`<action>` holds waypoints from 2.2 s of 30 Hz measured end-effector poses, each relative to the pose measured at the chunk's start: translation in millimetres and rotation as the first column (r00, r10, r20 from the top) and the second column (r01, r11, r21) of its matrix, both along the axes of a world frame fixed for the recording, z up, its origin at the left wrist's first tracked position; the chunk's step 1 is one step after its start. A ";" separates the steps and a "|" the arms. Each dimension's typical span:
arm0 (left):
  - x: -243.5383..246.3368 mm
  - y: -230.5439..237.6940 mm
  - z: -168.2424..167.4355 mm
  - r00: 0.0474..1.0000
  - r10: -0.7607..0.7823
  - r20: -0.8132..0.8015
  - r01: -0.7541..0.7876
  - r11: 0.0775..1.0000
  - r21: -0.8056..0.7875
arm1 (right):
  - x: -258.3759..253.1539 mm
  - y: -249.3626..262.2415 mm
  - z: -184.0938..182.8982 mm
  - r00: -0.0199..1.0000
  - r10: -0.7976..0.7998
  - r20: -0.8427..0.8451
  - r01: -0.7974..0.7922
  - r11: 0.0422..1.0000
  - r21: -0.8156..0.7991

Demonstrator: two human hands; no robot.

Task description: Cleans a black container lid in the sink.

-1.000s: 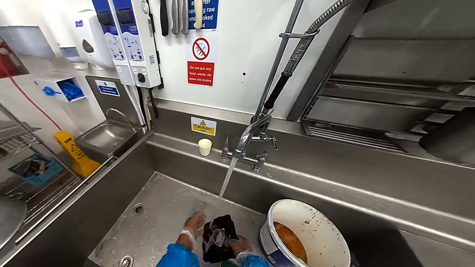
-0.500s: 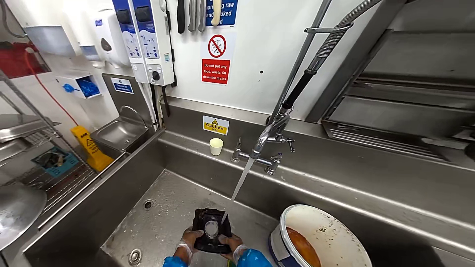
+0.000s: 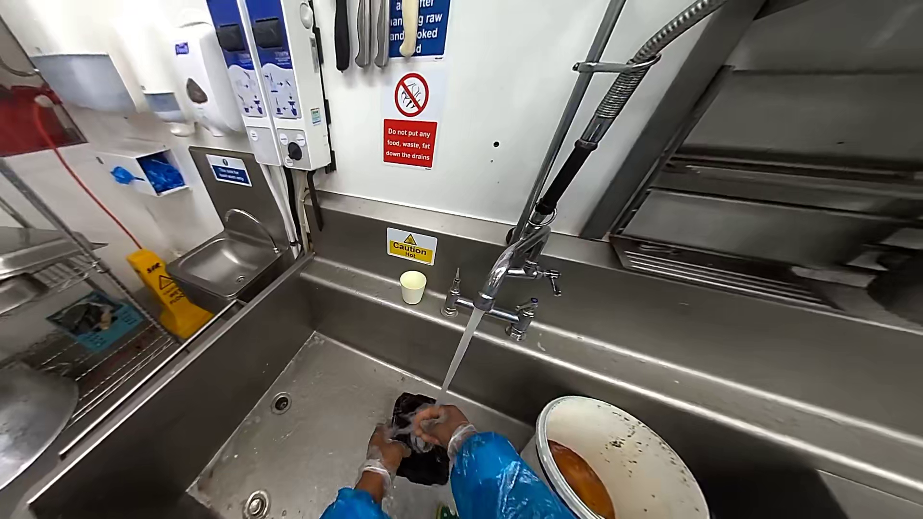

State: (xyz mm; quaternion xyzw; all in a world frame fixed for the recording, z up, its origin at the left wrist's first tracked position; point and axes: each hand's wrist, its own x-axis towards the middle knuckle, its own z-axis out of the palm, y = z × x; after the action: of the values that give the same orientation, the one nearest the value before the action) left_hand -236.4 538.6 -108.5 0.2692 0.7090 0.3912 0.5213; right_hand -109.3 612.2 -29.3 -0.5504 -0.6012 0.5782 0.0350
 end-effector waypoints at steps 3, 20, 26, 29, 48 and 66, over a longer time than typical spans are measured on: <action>-0.3 -1.1 1.8 0.998 -0.057 -0.032 0.057 0.998 -0.027 | 3.8 0.1 -0.5 0.995 -0.091 -0.036 0.091 0.996 0.004; 11.5 -4.3 43.3 0.799 -0.397 -0.450 0.292 0.913 -0.286 | 10.8 7.3 14.9 0.996 -0.084 0.041 0.078 0.988 0.133; 4.4 -4.1 26.9 0.921 -0.183 -0.345 0.130 0.976 -0.172 | 11.7 1.1 15.7 0.978 -0.150 -0.143 0.140 0.987 -0.077; 1.9 -3.5 24.8 0.949 -0.139 -0.282 0.117 0.989 -0.094 | 12.9 8.5 4.5 0.970 -0.215 -0.117 0.220 0.975 0.031; 6.6 -3.0 51.5 0.836 -0.354 -0.420 0.305 0.935 -0.181 | 16.2 7.1 31.0 1.000 0.019 -0.009 -0.018 0.990 0.143; -25.4 -15.5 25.2 0.990 0.082 -0.119 -0.079 0.996 0.028 | 29.8 14.1 11.1 0.992 -0.116 0.041 0.111 0.988 0.106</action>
State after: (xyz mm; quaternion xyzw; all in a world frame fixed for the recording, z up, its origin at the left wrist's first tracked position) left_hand -261.8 523.1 -83.3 0.2694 0.7447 0.4032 0.4585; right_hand -79.5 626.2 -18.2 -0.5945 -0.5987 0.5304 0.0823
